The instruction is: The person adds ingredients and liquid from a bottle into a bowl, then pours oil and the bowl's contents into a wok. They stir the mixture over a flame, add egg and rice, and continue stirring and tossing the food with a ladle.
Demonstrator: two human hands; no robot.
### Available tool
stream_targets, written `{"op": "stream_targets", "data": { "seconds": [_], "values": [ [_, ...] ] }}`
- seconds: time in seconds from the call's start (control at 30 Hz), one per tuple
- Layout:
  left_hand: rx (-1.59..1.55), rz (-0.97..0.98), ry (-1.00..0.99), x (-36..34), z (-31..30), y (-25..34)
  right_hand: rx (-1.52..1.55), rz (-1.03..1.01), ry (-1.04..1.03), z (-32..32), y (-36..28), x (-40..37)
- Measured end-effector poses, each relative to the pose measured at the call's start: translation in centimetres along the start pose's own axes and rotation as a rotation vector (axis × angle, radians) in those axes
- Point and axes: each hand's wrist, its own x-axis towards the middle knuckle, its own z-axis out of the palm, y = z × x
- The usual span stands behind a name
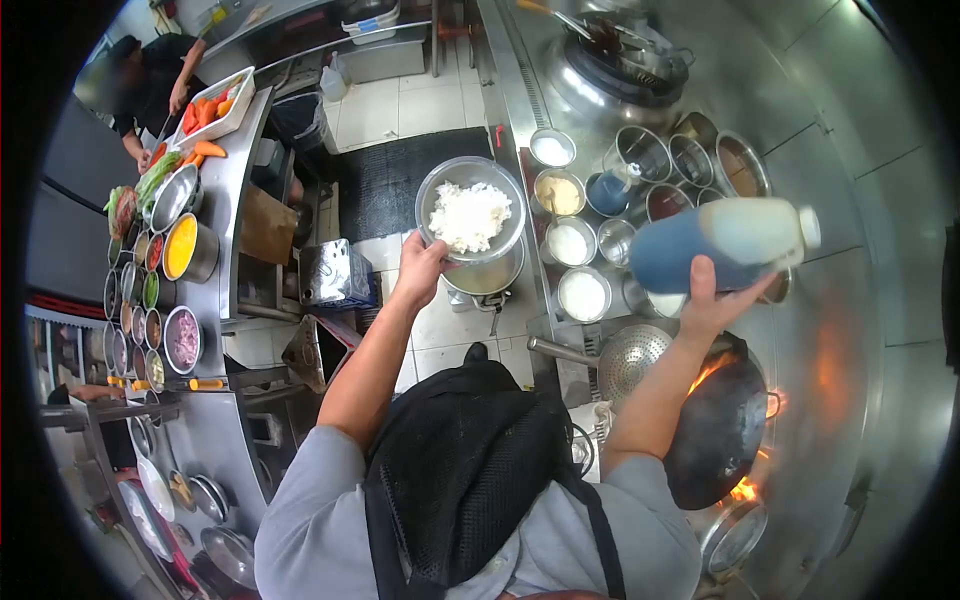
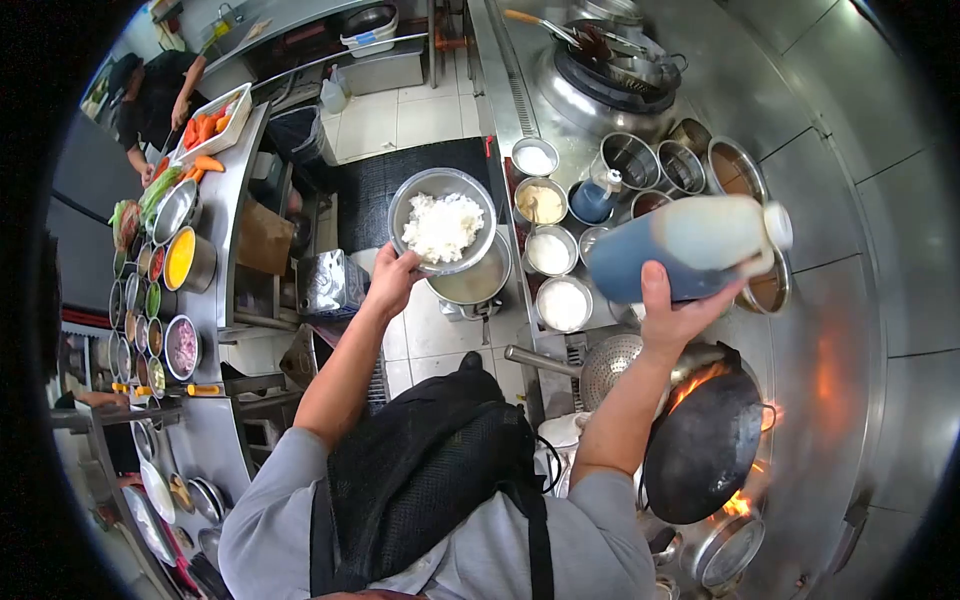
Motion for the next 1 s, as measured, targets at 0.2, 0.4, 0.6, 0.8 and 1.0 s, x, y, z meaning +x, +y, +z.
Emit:
{"op": "stream_targets", "data": {
  "seconds": [0.2,0.4,0.6,0.8,1.0],
  "values": [
    [0.014,0.151,0.01,-1.9,-1.4,-0.4,0.166,0.574,-0.756,3.2,-3.1,-5.4],
    [0.404,0.308,0.167,-5.2,-6.5,-3.1,0.064,0.905,-1.171,7.8,-1.3,-15.4],
    [0.687,0.393,0.339,-7.8,-12.4,-8.5,-0.016,1.045,-1.246,9.4,-1.6,-21.6],
    [0.435,0.181,0.312,-11.8,-15.6,-10.0,-0.081,1.015,-1.468,9.4,-7.5,-25.8],
    [-0.131,-0.103,0.188,-16.9,-17.4,-6.4,0.152,0.859,-1.226,6.4,-8.6,-27.5]
  ]
}}
